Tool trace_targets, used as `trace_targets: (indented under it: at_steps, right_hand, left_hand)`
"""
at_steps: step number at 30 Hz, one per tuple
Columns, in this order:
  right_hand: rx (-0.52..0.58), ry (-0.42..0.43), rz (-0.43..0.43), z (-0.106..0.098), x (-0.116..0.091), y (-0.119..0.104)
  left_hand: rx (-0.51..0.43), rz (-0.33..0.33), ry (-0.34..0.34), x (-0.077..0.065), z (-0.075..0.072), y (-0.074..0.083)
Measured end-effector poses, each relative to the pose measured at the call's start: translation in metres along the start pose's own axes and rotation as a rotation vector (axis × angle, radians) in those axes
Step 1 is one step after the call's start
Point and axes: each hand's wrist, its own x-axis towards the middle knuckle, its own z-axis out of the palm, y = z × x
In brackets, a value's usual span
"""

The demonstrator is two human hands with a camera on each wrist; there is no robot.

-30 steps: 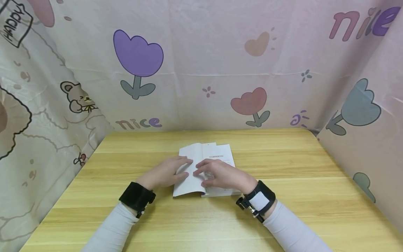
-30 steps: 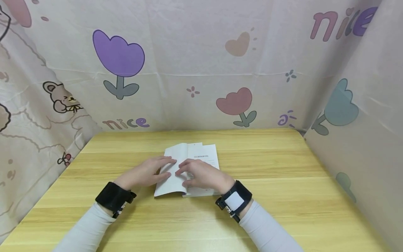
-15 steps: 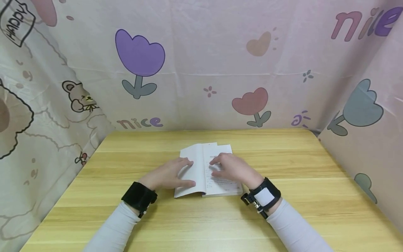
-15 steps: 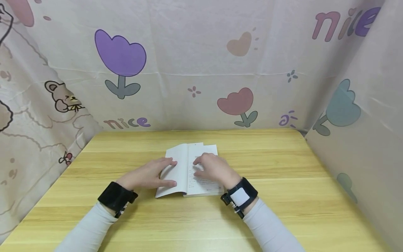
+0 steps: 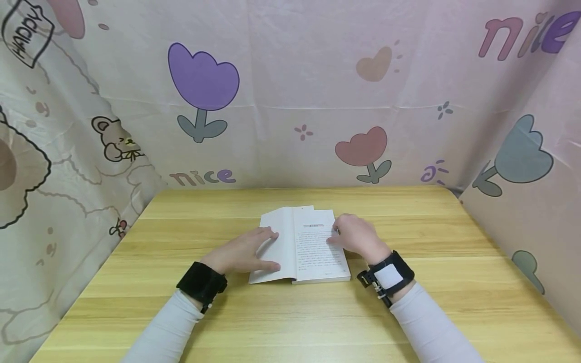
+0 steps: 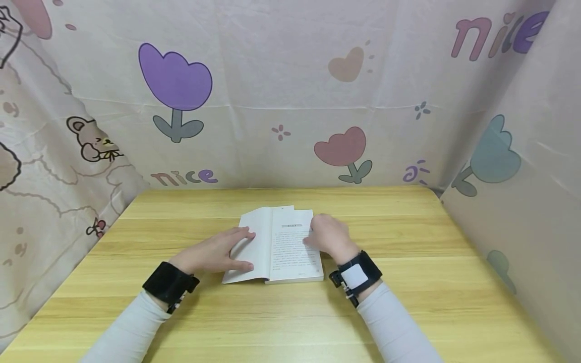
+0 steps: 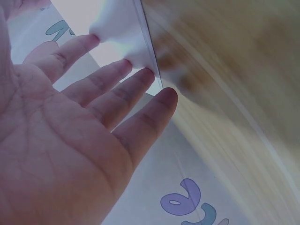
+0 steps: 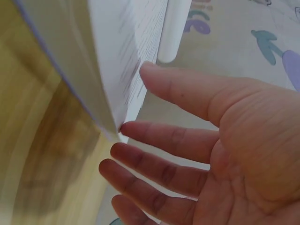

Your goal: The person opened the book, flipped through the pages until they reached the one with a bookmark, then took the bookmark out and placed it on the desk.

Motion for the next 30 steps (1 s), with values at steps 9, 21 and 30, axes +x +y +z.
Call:
trace_targets:
  at_steps: [9,21,30]
  right_hand:
    - [-0.016,-0.031,0.041,-0.0027,-0.0004,0.0052]
    - [0.029,0.073,0.018,-0.0029,0.0022,0.0068]
    - [0.088,0.152,-0.013,-0.0042,0.0053,0.0063]
  left_hand:
    - [-0.010,-0.014,-0.008,0.0010,0.0020,-0.0027]
    - [-0.024,-0.012,-0.009,0.0026,0.0023,-0.0038]
    - [-0.036,-0.020,-0.015,0.0024,0.0023,-0.0039]
